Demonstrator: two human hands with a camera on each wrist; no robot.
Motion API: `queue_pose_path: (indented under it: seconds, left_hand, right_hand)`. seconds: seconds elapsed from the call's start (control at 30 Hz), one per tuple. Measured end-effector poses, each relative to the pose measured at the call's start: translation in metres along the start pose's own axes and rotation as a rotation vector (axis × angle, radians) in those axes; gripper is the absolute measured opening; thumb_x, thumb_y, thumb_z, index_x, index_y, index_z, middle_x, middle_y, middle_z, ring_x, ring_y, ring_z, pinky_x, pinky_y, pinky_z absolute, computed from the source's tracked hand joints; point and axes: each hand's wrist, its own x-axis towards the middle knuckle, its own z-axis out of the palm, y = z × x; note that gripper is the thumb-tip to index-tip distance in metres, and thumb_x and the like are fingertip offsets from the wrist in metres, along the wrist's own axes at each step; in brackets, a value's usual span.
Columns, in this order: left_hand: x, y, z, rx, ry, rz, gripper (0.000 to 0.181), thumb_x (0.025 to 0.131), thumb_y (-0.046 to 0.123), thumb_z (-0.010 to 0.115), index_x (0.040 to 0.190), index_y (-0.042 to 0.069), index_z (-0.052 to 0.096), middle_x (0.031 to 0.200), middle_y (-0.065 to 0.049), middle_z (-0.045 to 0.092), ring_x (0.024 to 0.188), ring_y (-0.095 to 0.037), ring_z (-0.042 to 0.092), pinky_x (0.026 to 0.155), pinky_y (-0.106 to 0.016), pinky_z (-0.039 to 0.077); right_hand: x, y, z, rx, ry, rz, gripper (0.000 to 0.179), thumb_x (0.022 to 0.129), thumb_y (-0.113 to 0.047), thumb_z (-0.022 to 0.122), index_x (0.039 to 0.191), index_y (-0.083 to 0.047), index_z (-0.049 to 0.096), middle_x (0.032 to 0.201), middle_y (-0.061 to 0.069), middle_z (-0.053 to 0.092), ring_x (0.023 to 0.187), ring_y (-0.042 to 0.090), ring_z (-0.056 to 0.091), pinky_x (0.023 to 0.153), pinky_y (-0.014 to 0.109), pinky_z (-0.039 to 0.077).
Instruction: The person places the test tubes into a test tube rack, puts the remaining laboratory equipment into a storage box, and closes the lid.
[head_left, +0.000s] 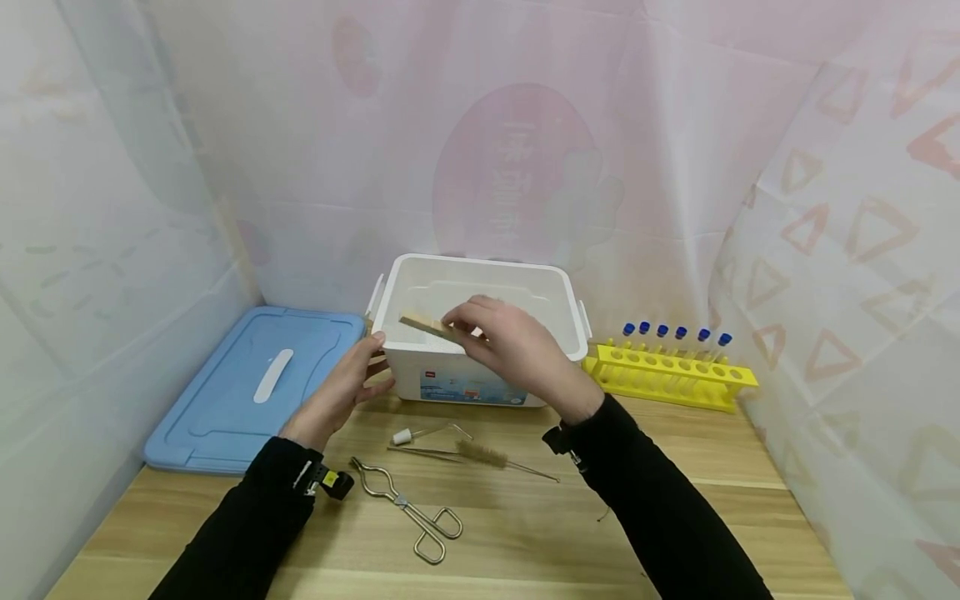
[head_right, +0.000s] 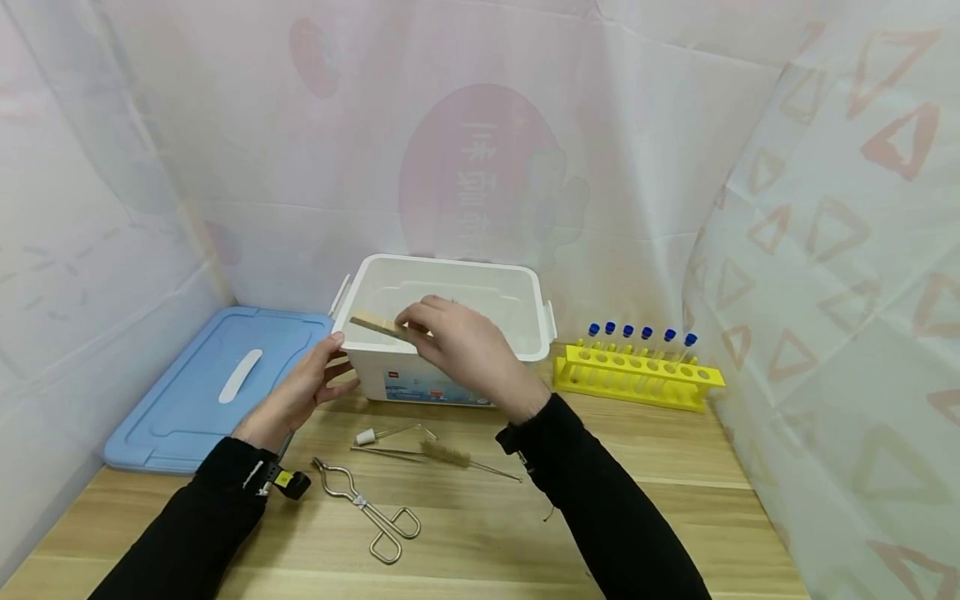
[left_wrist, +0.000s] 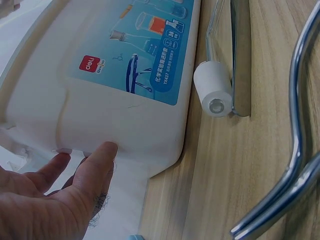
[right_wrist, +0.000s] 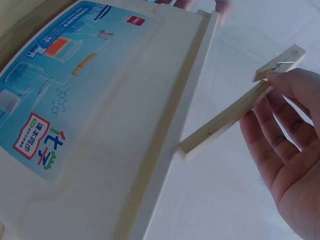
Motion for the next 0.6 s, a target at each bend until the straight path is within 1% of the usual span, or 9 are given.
queue_pose_path:
  seconds: [0.13, 0.27, 0.43, 0.6]
  left_hand:
    - [0.000, -0.001, -0.001, 0.009, -0.007, 0.005, 0.087, 0.125, 0.063, 0.039, 0.190, 0.012, 0.012, 0.194, -0.029, 0.015, 0.182, -0.053, 0.022, 0.144, -0.066, 0.042]
    - [0.000, 0.000, 0.000, 0.007, -0.011, 0.005, 0.087, 0.125, 0.062, 0.038, 0.190, 0.011, 0.011, 0.194, -0.030, 0.013, 0.182, -0.054, 0.021, 0.144, -0.066, 0.041]
    - [0.000, 0.001, 0.000, -0.007, -0.002, -0.005, 0.089, 0.124, 0.063, 0.040, 0.189, 0.009, 0.013, 0.194, -0.030, 0.013, 0.182, -0.054, 0.021, 0.144, -0.067, 0.041]
    - [0.000, 0.001, 0.001, -0.005, 0.003, -0.007, 0.089, 0.123, 0.063, 0.041, 0.189, 0.011, 0.014, 0.194, -0.028, 0.015, 0.182, -0.053, 0.022, 0.144, -0.066, 0.041]
  right_hand:
    - [0.007, 0.005, 0.002, 0.020, 0.008, 0.037, 0.022, 0.117, -0.013, 0.076, 0.137, -0.011, 0.082, 0.126, 0.005, 0.084, 0.117, 0.021, 0.082, 0.100, 0.038, 0.071]
    - [0.013, 0.009, 0.004, 0.048, 0.007, 0.065, 0.023, 0.117, -0.013, 0.076, 0.139, -0.011, 0.082, 0.128, 0.006, 0.084, 0.119, 0.021, 0.081, 0.103, 0.038, 0.072]
    - [0.021, 0.017, 0.008, 0.082, -0.015, 0.103, 0.025, 0.117, -0.013, 0.075, 0.141, -0.011, 0.080, 0.133, 0.007, 0.083, 0.122, 0.021, 0.080, 0.105, 0.036, 0.072]
    - [0.027, 0.027, 0.015, 0.128, -0.036, 0.135, 0.026, 0.117, -0.011, 0.075, 0.142, -0.009, 0.080, 0.138, 0.009, 0.081, 0.125, 0.023, 0.080, 0.106, 0.038, 0.072]
